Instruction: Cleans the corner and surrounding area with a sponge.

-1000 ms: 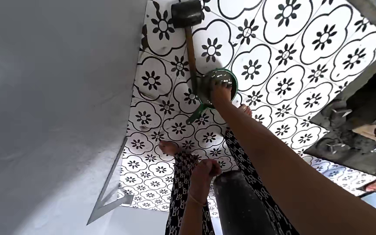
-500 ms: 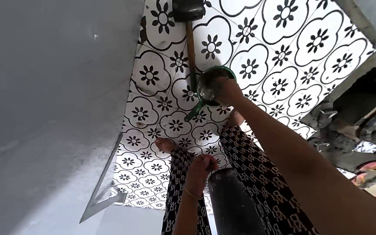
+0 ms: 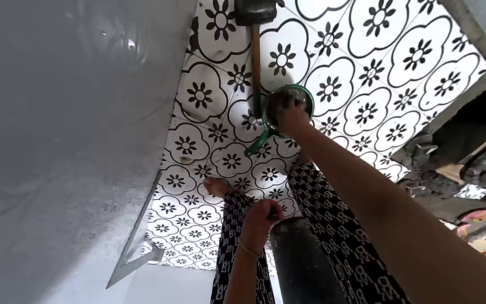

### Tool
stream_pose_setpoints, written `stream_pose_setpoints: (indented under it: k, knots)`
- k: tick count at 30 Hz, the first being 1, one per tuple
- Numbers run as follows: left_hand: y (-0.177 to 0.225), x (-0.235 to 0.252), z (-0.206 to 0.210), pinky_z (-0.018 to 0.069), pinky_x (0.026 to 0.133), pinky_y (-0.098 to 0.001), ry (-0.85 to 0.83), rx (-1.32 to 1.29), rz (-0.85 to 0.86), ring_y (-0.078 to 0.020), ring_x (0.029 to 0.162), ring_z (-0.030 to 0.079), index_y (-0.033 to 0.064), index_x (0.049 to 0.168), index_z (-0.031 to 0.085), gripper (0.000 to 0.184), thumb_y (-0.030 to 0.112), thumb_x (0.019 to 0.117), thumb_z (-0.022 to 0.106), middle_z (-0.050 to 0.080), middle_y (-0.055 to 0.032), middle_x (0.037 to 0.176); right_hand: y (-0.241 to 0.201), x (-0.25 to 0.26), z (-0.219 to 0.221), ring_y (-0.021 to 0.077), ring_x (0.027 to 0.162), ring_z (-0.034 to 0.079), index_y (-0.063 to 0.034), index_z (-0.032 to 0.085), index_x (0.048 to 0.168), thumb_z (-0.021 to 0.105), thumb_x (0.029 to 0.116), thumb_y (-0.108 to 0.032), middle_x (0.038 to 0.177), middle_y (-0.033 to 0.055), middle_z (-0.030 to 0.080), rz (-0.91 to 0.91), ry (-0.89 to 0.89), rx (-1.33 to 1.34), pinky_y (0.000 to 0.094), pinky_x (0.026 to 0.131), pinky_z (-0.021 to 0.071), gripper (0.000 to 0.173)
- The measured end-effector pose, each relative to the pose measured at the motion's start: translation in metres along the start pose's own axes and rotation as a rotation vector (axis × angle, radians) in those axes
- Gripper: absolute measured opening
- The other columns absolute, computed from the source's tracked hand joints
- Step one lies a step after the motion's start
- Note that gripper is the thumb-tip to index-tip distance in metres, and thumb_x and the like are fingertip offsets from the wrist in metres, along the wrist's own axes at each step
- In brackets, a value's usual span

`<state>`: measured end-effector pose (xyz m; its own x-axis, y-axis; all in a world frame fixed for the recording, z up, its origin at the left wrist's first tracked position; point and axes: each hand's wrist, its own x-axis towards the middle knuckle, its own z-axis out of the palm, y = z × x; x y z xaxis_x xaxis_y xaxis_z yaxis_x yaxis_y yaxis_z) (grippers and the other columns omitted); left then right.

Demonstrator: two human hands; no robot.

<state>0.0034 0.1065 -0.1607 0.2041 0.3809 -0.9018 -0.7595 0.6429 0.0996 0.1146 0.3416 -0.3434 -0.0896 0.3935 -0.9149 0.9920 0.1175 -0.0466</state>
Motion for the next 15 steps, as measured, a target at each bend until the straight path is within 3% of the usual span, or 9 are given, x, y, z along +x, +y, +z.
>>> stream_pose_setpoints:
  k: [2, 4, 6, 8, 12, 15]
  knots:
    - [0.001, -0.001, -0.001, 0.0593, 0.085, -0.0314, -0.01, -0.01, 0.004, -0.0141, 0.087, 0.069, 0.0046, 0.106, 0.065, 0.029, 0.024, 0.1054, 0.043, 0.07, -0.0029, 0.095, 0.005, 0.009, 0.015, 0.0635, 0.142, 0.027, -0.0116, 0.042, 0.156, 0.076, 0.0883, -0.019, 0.164, 0.0336, 0.016, -0.007, 0.002, 0.008, 0.0775, 0.09, 0.0445, 0.076]
    - [0.003, -0.001, -0.003, 0.0594, 0.085, -0.032, -0.01, -0.006, 0.008, -0.0142, 0.087, 0.07, 0.0049, 0.108, 0.064, 0.028, 0.024, 0.1046, 0.044, 0.07, -0.0026, 0.096, 0.007, 0.017, 0.026, 0.0628, 0.142, 0.028, -0.0063, 0.048, 0.151, 0.075, 0.0899, -0.02, 0.162, 0.0352, 0.018, -0.011, 0.025, 0.045, 0.0776, 0.095, 0.0416, 0.069]
    - [0.003, -0.002, -0.006, 0.0595, 0.086, -0.0325, -0.013, -0.017, 0.008, -0.0142, 0.088, 0.07, 0.0059, 0.109, 0.064, 0.028, 0.027, 0.1047, 0.047, 0.07, -0.002, 0.096, 0.006, 0.022, 0.031, 0.0605, 0.141, 0.031, 0.0034, 0.048, 0.148, 0.074, 0.0913, -0.021, 0.164, 0.0348, 0.015, 0.021, 0.02, 0.062, 0.0717, 0.098, 0.0454, 0.067]
    - [0.003, -0.002, -0.008, 0.0594, 0.086, -0.033, -0.023, -0.041, 0.012, -0.0144, 0.088, 0.07, 0.0069, 0.109, 0.065, 0.028, 0.031, 0.1043, 0.051, 0.07, -0.0021, 0.097, 0.008, 0.026, 0.034, 0.0574, 0.14, 0.036, 0.0068, 0.049, 0.145, 0.074, 0.09, -0.011, 0.164, 0.0335, 0.016, 0.043, 0.043, 0.082, 0.0644, 0.098, 0.0504, 0.063]
    - [0.0, -0.002, -0.009, 0.0594, 0.086, -0.0331, -0.03, -0.061, 0.015, -0.0148, 0.088, 0.07, 0.0068, 0.109, 0.066, 0.029, 0.032, 0.1027, 0.054, 0.071, -0.0027, 0.097, 0.02, 0.031, 0.027, 0.0546, 0.14, 0.039, -0.0016, 0.056, 0.142, 0.066, 0.0893, 0.007, 0.162, 0.0319, 0.024, 0.0, 0.129, 0.116, 0.0608, 0.102, 0.0497, 0.054]
    - [0.0, 0.0, -0.005, 0.0594, 0.085, -0.0333, -0.024, -0.04, -0.002, -0.0147, 0.087, 0.07, 0.0067, 0.107, 0.065, 0.027, 0.028, 0.1039, 0.049, 0.071, -0.0024, 0.095, 0.025, 0.013, 0.011, 0.0515, 0.132, 0.049, -0.0057, 0.068, 0.127, 0.063, 0.0926, 0.003, 0.151, 0.0302, 0.042, -0.105, 0.26, 0.214, 0.0627, 0.1, 0.0498, 0.036]
